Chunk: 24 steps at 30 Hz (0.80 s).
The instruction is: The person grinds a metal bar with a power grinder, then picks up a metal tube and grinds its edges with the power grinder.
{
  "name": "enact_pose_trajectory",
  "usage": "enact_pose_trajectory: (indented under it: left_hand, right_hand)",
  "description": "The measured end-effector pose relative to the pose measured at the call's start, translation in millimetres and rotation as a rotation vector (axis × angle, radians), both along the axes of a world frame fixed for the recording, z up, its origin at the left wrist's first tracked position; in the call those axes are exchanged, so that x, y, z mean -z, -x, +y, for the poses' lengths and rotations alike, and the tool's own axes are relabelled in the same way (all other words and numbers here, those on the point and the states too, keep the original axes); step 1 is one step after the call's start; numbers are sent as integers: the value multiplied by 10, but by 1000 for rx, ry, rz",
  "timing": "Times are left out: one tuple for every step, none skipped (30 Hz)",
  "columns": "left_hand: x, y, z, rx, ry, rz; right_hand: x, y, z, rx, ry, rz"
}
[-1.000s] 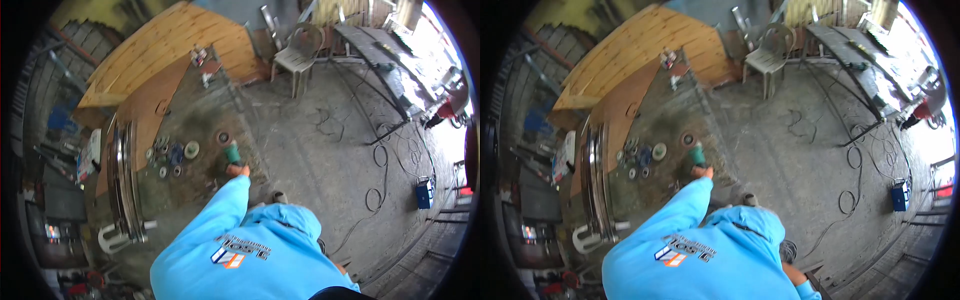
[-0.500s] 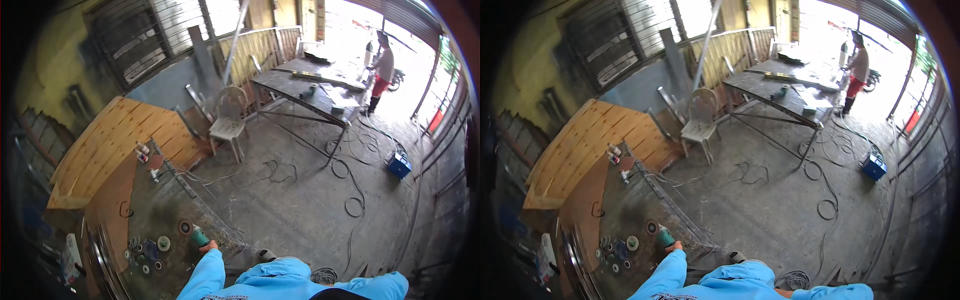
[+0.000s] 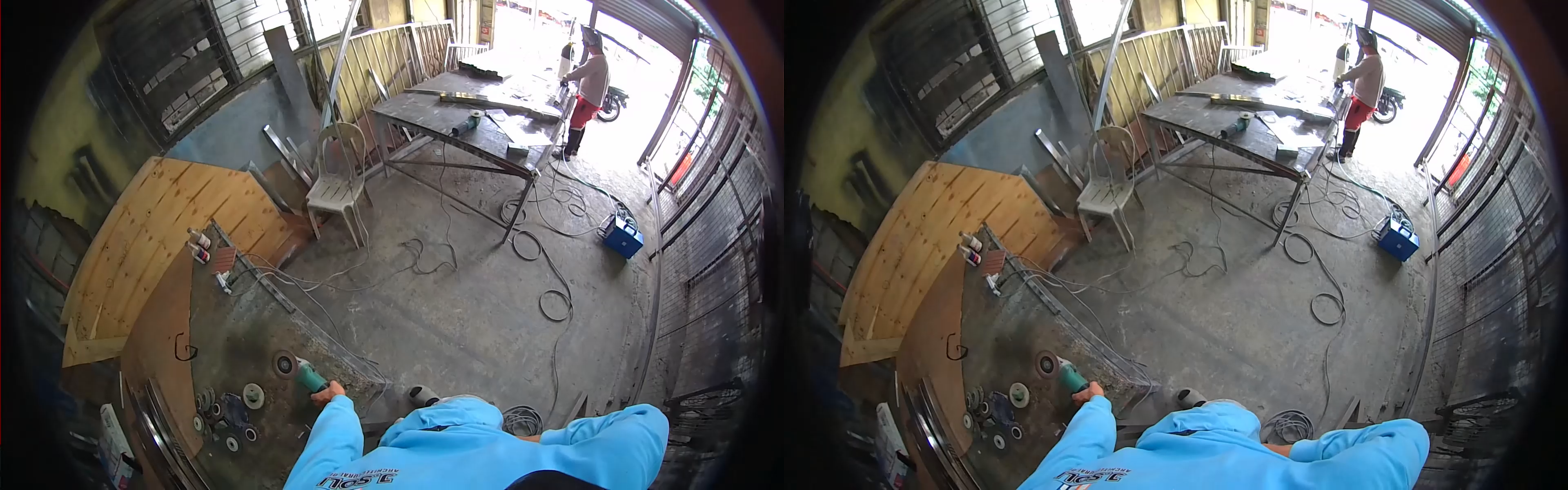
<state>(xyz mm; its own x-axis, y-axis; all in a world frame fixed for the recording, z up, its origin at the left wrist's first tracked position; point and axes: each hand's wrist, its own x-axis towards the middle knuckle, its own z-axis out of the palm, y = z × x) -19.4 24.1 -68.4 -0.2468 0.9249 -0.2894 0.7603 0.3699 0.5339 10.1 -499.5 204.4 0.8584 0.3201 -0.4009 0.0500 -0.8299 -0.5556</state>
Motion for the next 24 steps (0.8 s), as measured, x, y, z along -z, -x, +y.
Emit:
enact_pose_trajectory:
  left_hand:
    - [40, 5, 16, 5, -3, 9]
    - [5, 17, 11, 4, -2, 11]
    - [-28, 12, -1, 8, 7, 7]
    - [-62, 12, -17, 12, 15, 1]
    - [-26, 22, -17, 15, 15, 3]
    - [8, 21, -11, 13, 2, 0]
    - [35, 10, 6, 13, -13, -3]
    - [84, 9, 27, 17, -17, -3]
    - [148, 8, 45, 3, -41, 25]
    - [212, 6, 62, -11, -63, 52]
    - [204, 5, 61, -7, -64, 52]
    - [193, 9, 64, -11, -53, 27]
    - [182, 13, 69, -16, -41, 2]
    - [173, 20, 72, -10, -42, 2]
    - [163, 23, 77, -11, -20, -27]
    - [157, 20, 80, -10, 3, -54]
    - [148, 1, 72, -2, 2, -51]
    - [142, -9, 59, -16, -15, -44]
    - [133, 3, 54, -30, -32, -37]
    - [124, 11, 59, -25, -34, -31]
    - [117, 2, 65, -22, -17, -35]
    - [73, 0, 52, -22, 0, -39]
    - [87, 11, 52, -25, 0, -35]
    - [100, 6, 56, -11, -21, -20]
  right_hand:
    - [-3, 30, 14, 0, -1, -1]
    - [-4, 56, 30, 1, -3, -4]
    - [-4, 83, 43, 3, -4, -6]
    - [-5, 109, 56, 5, -6, -9]
    - [-2, 138, 68, 9, -10, -12]
    - [6, 170, 87, 14, -15, -14]
    - [17, 196, 112, 19, -22, -18]
    - [27, 217, 137, 24, -28, -22]
    - [34, 234, 156, 30, -34, -27]
    - [37, 247, 167, 36, -38, -32]
    - [38, 262, 173, 41, -41, -37]
    - [41, 273, 181, 48, -45, -42]
    - [46, 285, 189, 54, -49, -47]
    - [50, 300, 196, 61, -52, -51]
    - [55, 316, 203, 69, -56, -55]
    - [62, 340, 211, 78, -60, -58]
    - [70, 369, 216, 87, -63, -60]
    - [75, 409, 219, 96, -65, -59]
    - [83, 453, 226, 104, -68, -57]
    - [95, 491, 236, 111, -71, -56]
    - [103, 521, 244, 115, -74, -55]
    - [110, 544, 251, 117, -77, -55]
    - [114, 555, 256, 115, -79, -56]
    - [119, 555, 264, 112, -83, -59]
